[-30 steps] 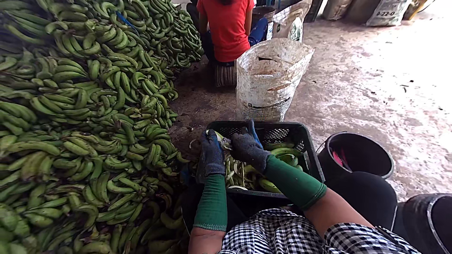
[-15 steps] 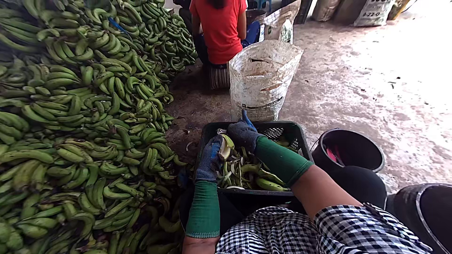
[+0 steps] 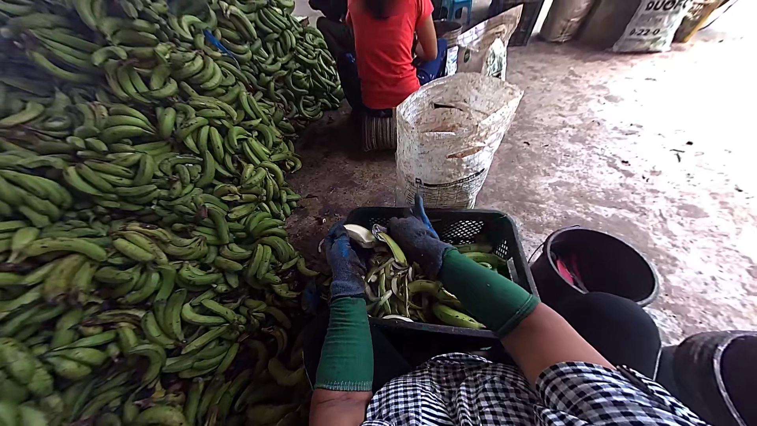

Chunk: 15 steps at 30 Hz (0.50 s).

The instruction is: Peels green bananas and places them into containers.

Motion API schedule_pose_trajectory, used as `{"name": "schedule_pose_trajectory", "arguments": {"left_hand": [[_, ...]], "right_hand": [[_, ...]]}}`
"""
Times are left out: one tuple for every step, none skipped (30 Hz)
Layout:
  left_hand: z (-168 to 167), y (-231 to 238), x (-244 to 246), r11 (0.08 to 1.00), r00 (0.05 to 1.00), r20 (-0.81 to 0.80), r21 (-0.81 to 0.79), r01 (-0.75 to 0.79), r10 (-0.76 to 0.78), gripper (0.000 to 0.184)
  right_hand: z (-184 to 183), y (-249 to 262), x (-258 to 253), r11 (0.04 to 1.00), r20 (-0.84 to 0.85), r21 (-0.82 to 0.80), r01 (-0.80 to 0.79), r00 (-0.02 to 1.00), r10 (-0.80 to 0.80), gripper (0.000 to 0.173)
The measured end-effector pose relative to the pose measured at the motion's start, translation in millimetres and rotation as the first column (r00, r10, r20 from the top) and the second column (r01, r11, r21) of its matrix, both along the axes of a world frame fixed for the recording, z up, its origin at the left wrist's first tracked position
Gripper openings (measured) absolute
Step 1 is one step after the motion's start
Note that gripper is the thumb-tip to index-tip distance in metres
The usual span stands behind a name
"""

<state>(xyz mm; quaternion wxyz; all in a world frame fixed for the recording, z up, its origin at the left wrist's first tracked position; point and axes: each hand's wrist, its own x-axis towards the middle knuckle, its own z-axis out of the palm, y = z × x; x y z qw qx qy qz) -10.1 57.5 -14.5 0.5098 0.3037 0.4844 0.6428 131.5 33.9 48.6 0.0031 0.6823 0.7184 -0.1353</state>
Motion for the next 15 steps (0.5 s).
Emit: {"name": "schedule_pose_trajectory", "arguments": {"left_hand": [[8,-3,3,0.999,1.000,-0.016,-0.030,-0.021,0.020,0.038],[15,-7,4,0.998,0.999,-0.038,-0.060,-0.018,0.015,0.039],[19,-11,2,0.997,0.998,-0.054,-0.082,0.016,-0.021,0.040],[20,-15,-1,0.993,0.996,-0.050,-0.098,0.068,-0.073,0.043],[12,-10,2,0.997,0.999,-0.002,-0.054,0.047,-0.047,0.042],[4,-5,6,0.999,0.997,0.066,0.003,0.039,-0.039,0.039],[0,-3,9,0.998,0.990,0.128,0.050,0.047,-0.053,0.036],[-3,-4,11,0.994,0.983,0.160,0.083,0.074,-0.087,0.034],[-4,-6,11,0.986,0.981,0.138,0.111,0.122,-0.137,0.033],[-9,-10,8,0.973,0.978,0.055,0.132,0.191,-0.200,0.035],[-14,-13,4,0.956,0.964,-0.085,0.132,0.261,-0.251,0.037],[-17,-15,1,0.945,0.938,-0.210,0.120,0.304,-0.275,0.040],[-19,-17,0,0.942,0.910,-0.308,0.099,0.322,-0.279,0.041],[-17,-19,1,0.944,0.888,-0.368,0.070,0.323,-0.276,0.042],[-14,-21,2,0.944,0.871,-0.402,0.045,0.326,-0.282,0.042]], "right_hand": [[-4,-2,-3,1.000,-0.007,0.010,-0.003,1.000,0.003,0.035],[-8,-2,-6,1.000,-0.020,0.024,0.004,1.000,-0.003,0.038],[-14,-2,-7,0.999,-0.026,0.053,0.012,1.000,-0.010,0.041],[-19,-1,-7,0.997,-0.040,0.067,0.028,0.999,-0.025,0.044],[-21,0,-8,0.997,-0.060,0.058,0.047,0.997,-0.044,0.045],[-23,2,-8,0.997,-0.065,0.044,0.061,0.996,-0.058,0.045],[-23,4,-8,0.997,-0.077,0.021,0.078,0.994,-0.076,0.045],[-21,5,-8,0.996,-0.080,0.000,0.091,0.993,-0.091,0.045],[-18,5,-9,0.995,-0.080,-0.009,0.099,0.992,-0.099,0.045],[-17,5,-9,0.995,-0.062,-0.001,0.096,0.993,-0.096,0.045],[-17,6,-9,0.996,-0.030,0.017,0.084,0.996,-0.083,0.043],[-15,5,-10,0.997,-0.012,0.022,0.072,0.997,-0.072,0.042],[-12,3,-11,0.998,-0.006,0.011,0.068,0.998,-0.068,0.042],[-7,1,-13,0.998,-0.007,-0.012,0.070,0.998,-0.070,0.042],[-4,-1,-14,0.998,-0.008,-0.021,0.064,0.998,-0.065,0.042]]}}
